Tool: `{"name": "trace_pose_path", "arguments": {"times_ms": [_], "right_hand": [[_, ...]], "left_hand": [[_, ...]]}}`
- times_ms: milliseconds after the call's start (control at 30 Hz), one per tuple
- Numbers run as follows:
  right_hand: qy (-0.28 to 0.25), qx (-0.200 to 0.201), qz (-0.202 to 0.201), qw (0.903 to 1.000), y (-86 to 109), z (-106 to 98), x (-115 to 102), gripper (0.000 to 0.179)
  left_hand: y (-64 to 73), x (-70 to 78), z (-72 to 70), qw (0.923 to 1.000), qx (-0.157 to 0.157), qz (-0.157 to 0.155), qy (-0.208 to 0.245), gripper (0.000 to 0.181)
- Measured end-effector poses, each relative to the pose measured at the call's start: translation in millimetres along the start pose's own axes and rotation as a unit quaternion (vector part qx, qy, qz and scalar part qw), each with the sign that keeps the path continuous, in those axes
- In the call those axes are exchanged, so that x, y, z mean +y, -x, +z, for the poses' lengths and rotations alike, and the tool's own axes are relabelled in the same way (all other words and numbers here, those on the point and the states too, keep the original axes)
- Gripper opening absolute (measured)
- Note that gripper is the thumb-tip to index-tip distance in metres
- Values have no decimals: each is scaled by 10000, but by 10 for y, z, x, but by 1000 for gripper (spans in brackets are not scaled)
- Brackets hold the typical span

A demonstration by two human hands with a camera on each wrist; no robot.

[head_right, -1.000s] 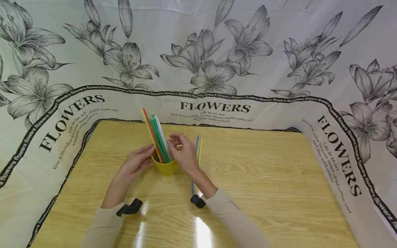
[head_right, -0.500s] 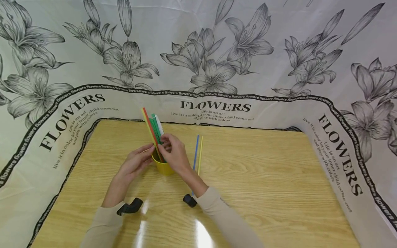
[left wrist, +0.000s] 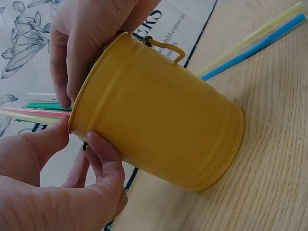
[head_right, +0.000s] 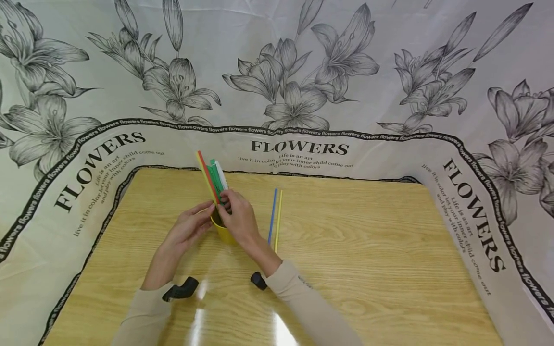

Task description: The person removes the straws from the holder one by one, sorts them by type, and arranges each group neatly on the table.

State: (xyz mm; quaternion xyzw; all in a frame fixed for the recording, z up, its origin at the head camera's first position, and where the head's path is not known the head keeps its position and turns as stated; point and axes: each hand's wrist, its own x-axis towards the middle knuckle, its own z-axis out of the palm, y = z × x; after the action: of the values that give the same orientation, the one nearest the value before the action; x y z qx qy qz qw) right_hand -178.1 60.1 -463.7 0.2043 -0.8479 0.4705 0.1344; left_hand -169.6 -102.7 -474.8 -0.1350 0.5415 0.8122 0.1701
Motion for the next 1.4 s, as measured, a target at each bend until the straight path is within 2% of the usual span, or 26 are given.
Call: {"name": "trace_pose_path", "arguments": {"times_ms": [267, 500, 767, 867, 1100, 1267, 1400], "right_hand": [[264, 124, 35, 9996, 1, 40, -8, 19], [98, 156, 100, 9998, 14, 11, -34, 20], [-628, 343, 166, 9973, 30, -86, -1, 19], [-822, 415, 324, 9952, 27, -148, 7, 18], [-1253, 667, 806, 9866, 5, -316, -10, 20], [-1419, 937, 864, 9816, -8, -433, 9, 18], [-1768, 1073, 984, 9734, -40, -525, 53, 20]], "left_hand": [[1, -6, -17, 10000, 4, 30, 32, 46], [6, -8, -22, 10000, -9, 32, -28, 47], [-10, -19, -29, 9999, 59, 46, -113, 46], [-17, -23, -30, 9999, 60, 57, -139, 47], [-27, -24, -17, 9998, 54, 63, -155, 47], [-23, -20, -13, 9999, 61, 56, -104, 46], [-19, -11, -10, 9999, 52, 50, -111, 46]]}}
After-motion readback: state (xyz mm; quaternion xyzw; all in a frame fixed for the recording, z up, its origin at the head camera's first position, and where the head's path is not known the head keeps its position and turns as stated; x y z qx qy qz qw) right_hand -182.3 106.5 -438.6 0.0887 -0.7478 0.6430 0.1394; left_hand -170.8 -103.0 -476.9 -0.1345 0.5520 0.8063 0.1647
